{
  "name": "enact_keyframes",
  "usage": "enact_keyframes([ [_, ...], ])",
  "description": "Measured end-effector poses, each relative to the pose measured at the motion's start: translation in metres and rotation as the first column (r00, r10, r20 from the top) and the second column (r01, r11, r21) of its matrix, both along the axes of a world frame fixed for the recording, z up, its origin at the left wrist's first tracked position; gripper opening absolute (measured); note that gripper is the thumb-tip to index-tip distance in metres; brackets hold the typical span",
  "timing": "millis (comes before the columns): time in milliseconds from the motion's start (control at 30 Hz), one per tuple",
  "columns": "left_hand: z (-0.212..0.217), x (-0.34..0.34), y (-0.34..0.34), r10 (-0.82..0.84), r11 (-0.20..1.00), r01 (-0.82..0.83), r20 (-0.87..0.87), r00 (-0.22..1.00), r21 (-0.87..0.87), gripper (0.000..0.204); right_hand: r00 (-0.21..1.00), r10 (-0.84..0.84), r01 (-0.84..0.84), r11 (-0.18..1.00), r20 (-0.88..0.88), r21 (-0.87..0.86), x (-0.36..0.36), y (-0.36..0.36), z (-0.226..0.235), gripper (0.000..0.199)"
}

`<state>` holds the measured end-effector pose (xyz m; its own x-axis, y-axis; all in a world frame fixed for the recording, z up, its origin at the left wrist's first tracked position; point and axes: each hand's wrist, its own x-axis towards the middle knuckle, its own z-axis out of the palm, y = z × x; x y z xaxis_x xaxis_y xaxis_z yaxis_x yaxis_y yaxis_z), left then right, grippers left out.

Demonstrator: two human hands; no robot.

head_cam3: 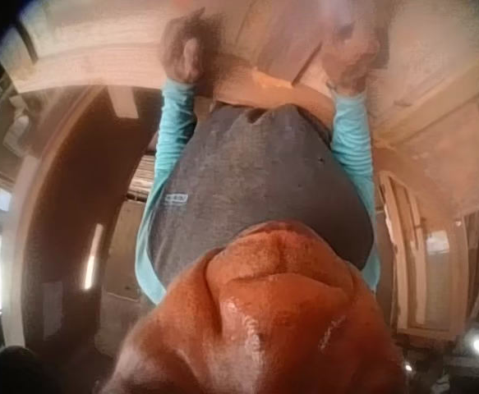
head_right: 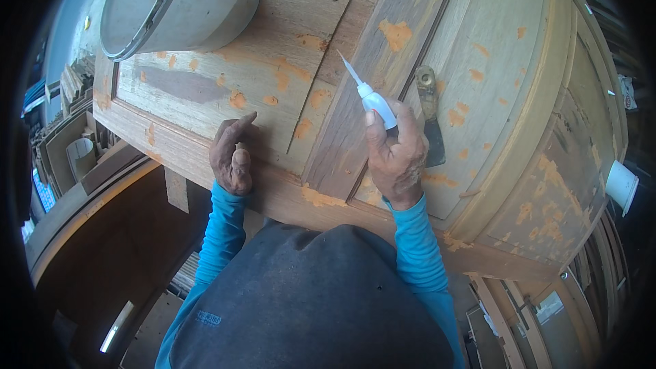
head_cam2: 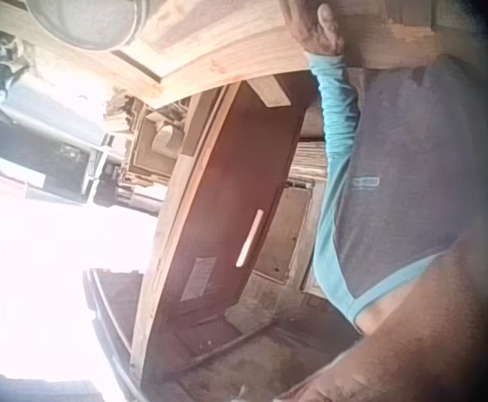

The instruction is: The person applies wood filler to gaps in a large wooden door using a small spatula and a tube of filler, سپس smoothing it by hand and later using a power planer to smooth the edges of the wood.

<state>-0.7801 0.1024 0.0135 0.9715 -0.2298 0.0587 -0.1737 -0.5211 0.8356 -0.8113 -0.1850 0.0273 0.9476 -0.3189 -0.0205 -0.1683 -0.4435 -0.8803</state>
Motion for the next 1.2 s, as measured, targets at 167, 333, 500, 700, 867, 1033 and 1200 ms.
enact_keyframes([
  [167, 0.005, 0.001, -0.003, 0.030, 1.000, -0.030, -0.035, 0.999, -0.005, 0.080, 0.998, -0.059, 0.059, 0.998, -0.028, -0.017, 0.010, -0.004, -0.007, 0.026],
  [333, 0.001, 0.002, -0.001, 0.041, 0.999, -0.042, -0.021, 0.999, -0.028, 0.076, 0.997, -0.080, 0.080, 0.997, -0.008, -0.009, 0.018, 0.000, -0.014, 0.025],
  [500, 0.001, 0.001, 0.000, 0.051, 0.998, -0.053, -0.029, 0.998, -0.037, 0.074, 0.998, -0.049, 0.055, 0.990, 0.048, -0.128, 0.028, 0.001, -0.005, 0.023],
  [700, 0.004, 0.001, 0.000, 0.059, 0.997, -0.061, -0.058, 0.997, -0.045, 0.070, 0.999, -0.042, 0.046, 0.990, 0.032, -0.132, 0.032, 0.000, -0.004, 0.022],
  [867, 0.005, 0.002, 0.001, 0.058, 0.997, -0.062, -0.072, 0.996, -0.047, 0.068, 0.999, -0.022, 0.027, 0.989, 0.036, -0.144, 0.034, 0.002, -0.003, 0.023],
  [1033, 0.005, 0.002, 0.000, 0.066, 0.996, -0.068, -0.047, 0.997, -0.050, 0.067, 0.999, -0.007, 0.014, 0.989, 0.046, -0.149, 0.036, 0.003, -0.004, 0.021],
  [1200, 0.003, 0.002, 0.000, 0.063, 0.996, -0.065, -0.041, 0.997, -0.056, 0.066, 0.998, -0.005, 0.013, 0.989, 0.056, -0.144, 0.038, 0.004, -0.003, 0.020],
])
